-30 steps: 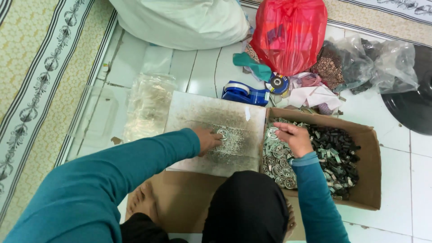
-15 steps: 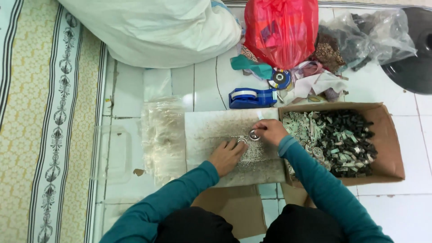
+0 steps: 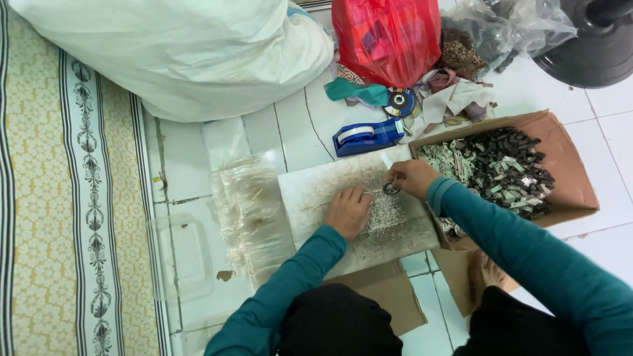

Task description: The person picks up metal components from a cardboard box, puts several into a small plastic bag, and places the bag on the floor.

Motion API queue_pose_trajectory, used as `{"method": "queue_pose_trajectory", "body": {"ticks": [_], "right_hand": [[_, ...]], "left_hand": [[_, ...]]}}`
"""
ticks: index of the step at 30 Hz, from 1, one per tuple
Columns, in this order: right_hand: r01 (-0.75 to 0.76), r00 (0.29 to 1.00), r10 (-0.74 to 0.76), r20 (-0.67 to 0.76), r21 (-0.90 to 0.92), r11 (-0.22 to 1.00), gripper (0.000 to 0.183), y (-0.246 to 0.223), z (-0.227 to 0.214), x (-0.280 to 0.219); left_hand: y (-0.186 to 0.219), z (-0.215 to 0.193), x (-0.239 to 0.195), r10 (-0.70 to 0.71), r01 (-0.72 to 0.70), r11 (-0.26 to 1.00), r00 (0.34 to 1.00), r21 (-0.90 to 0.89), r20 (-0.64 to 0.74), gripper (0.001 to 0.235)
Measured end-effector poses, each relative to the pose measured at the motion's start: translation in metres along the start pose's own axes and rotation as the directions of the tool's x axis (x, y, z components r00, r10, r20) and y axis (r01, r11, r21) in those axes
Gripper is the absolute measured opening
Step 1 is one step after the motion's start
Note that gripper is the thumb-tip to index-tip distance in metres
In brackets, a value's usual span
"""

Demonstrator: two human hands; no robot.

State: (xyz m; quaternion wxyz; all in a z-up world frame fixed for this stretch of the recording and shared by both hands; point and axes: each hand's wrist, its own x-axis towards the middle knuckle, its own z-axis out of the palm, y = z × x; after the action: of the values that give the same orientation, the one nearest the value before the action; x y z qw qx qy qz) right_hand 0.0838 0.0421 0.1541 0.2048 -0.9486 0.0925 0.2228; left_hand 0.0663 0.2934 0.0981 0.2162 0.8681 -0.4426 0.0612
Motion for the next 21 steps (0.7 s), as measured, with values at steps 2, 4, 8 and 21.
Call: {"method": "queue_pose_trajectory", "body": {"ticks": [2, 4, 8, 21], "right_hand": [[0.008, 1.000, -0.007, 0.019, -0.040, 0.999, 0.016, -0.019, -0.025, -0.017], [0.019, 0.999, -0.016, 0.027, -0.087, 0.996, 0.015, -0.027, -0.043, -0.021], [0.083, 0.992, -0.073, 0.103, -0.104, 0.991, 0.012, -0.023, -0.031, -0.005], [0.197, 0.971, -0.206, 0.119, 0.085, 0.977, 0.017, 0.024, 0.019, 0.031]], "left_hand": [[-0.002, 0.002, -0.001, 0.014, -0.014, 1.000, 1.000, 0.017, 0.000, 0.027], [-0.006, 0.003, 0.005, 0.030, -0.030, 0.999, 0.999, 0.038, -0.012, 0.029], [0.000, -0.008, 0.005, -0.045, 0.049, 0.998, 0.996, -0.047, 0.075, 0.036], [0.019, -0.028, 0.024, -0.140, 0.139, 0.990, 0.963, 0.021, 0.229, 0.046]]}}
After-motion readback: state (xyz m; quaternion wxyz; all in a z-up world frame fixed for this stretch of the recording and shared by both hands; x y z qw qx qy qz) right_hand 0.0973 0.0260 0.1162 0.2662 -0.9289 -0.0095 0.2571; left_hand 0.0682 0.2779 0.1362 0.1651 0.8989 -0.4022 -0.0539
